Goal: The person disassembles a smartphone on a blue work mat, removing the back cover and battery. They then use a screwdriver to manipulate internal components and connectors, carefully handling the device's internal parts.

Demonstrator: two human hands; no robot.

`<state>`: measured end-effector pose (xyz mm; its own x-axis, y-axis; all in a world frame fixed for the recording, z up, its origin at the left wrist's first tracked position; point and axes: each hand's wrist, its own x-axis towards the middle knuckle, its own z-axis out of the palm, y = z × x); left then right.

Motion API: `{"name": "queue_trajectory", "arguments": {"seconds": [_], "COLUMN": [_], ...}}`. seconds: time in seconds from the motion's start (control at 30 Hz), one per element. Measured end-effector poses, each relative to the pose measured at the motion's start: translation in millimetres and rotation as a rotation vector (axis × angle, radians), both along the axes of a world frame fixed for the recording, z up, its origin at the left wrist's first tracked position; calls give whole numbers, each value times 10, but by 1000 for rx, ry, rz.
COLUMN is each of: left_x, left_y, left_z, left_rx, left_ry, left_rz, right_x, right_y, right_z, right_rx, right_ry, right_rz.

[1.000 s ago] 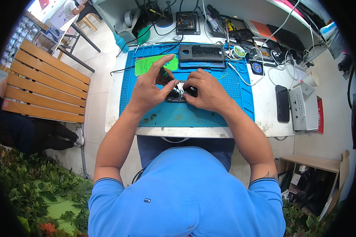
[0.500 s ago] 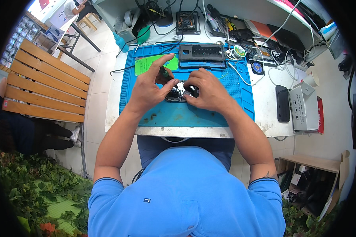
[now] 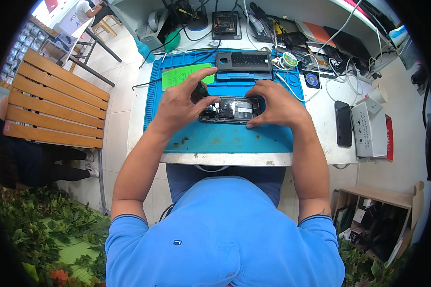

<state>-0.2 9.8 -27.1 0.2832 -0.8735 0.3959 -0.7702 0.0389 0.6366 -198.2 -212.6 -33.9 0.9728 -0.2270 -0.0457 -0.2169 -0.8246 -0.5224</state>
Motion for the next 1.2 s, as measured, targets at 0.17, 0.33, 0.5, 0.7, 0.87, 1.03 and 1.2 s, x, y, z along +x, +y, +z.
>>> {"name": "queue_trajectory", "arguments": {"seconds": [0.17, 0.33, 0.5, 0.7, 0.87, 1.03, 1.2], "left_x": [2, -6, -24, -33, -27, -2, -43], "left_y": [-99, -73, -44, -93, -56, -54, -74], "left_z": [56, 198, 287, 225, 139, 106, 108], "left_rx": [-118, 17, 175, 82, 54, 30, -42], "left_ry": [40, 63, 94, 104, 122, 142, 137], "left_rz": [-159, -147, -85, -41, -63, -46, -88], "right_x": [20, 23, -15, -166, -1151, -1966, -1623], "right_y": [20, -7, -9, 134, 25, -230, 9], "right_z": [17, -2, -21, -53, -199, -442, -254], "right_rx": [-9, 6, -6, -131, -514, -615, -594], "right_ry": [-5, -9, -33, -88, -372, -94, -341], "right_rz": [-5, 9, 14, -33, -621, -1043, -881]}}
